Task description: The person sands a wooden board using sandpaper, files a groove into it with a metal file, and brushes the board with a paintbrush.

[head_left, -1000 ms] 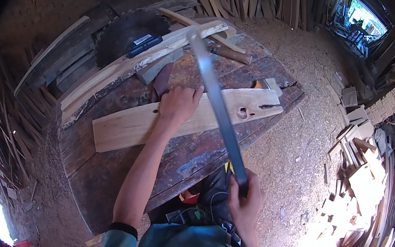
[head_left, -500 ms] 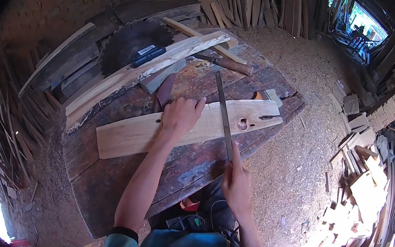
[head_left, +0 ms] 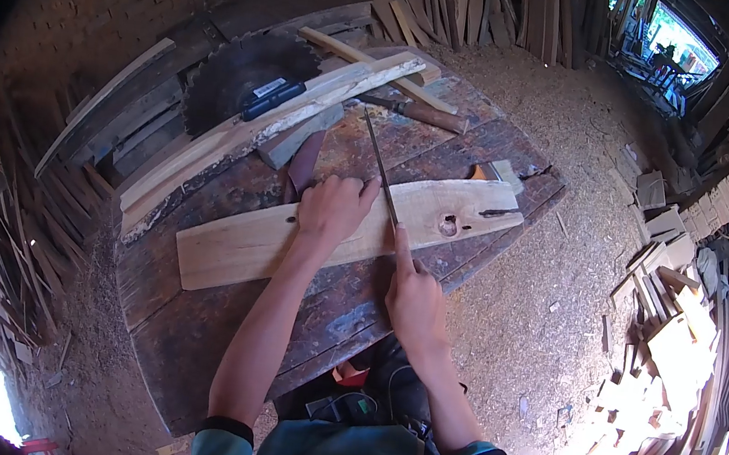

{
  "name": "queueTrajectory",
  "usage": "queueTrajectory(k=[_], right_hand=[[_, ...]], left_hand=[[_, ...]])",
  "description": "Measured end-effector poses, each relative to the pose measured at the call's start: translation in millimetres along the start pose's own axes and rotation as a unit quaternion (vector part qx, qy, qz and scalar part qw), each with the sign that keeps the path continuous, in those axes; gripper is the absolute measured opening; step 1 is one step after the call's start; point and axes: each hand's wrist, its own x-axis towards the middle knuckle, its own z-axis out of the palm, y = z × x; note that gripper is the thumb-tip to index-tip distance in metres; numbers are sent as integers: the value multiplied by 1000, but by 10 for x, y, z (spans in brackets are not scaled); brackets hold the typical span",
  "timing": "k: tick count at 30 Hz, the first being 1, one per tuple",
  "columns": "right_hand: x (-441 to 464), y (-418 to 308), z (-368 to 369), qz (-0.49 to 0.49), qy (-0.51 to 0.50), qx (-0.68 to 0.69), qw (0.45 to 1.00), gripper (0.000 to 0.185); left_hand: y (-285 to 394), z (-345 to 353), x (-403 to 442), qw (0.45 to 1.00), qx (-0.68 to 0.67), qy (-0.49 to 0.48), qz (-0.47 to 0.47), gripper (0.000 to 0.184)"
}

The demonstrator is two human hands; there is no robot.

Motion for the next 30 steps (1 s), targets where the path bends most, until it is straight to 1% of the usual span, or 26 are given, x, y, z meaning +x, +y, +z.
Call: queueTrajectory(k=[1,4,7,10,14,19,22,24,26,27,30], right_hand=[[-34,-8,-15,2,-19,-16,1000,73],[-429,19,-19,-24,38,17,999,67],[-954,62,-122,9,-12,35,999,68],[-1302,72,-242,39,-51,18,998,68],[-1192,69,-252,54,-42,14,998,68],[-538,56,-87,0,8,11,1000,73],[-386,80,-7,-33,19,-8,999,73],[-478,112,5,-36,18,-9,999,72],[-797,121,-69,-27,7,7,1000,72],[-965,123,-109,-12,-30,-32,999,73],[-1058,147,-113,-13,-22,-30,999,75]], left_hand=[[6,-12,-10,1000,4,3,0,54],[-5,-5,-15,1000,-2,7,2,54],[-7,3,1,1000,-11,0,1,54],[13,-44,-3,1000,-11,-15,-7,54],[14,-33,-4,1000,-10,-14,-7,54],[-3,-4,2,1000,-5,14,2,54],[-21,30,3,1000,-1,25,-2,54],[-25,55,10,1000,-1,28,1,53],[-16,41,6,1000,-6,28,2,52],[-6,34,17,1000,-2,21,-1,52],[-8,30,9,1000,10,12,-5,50]])
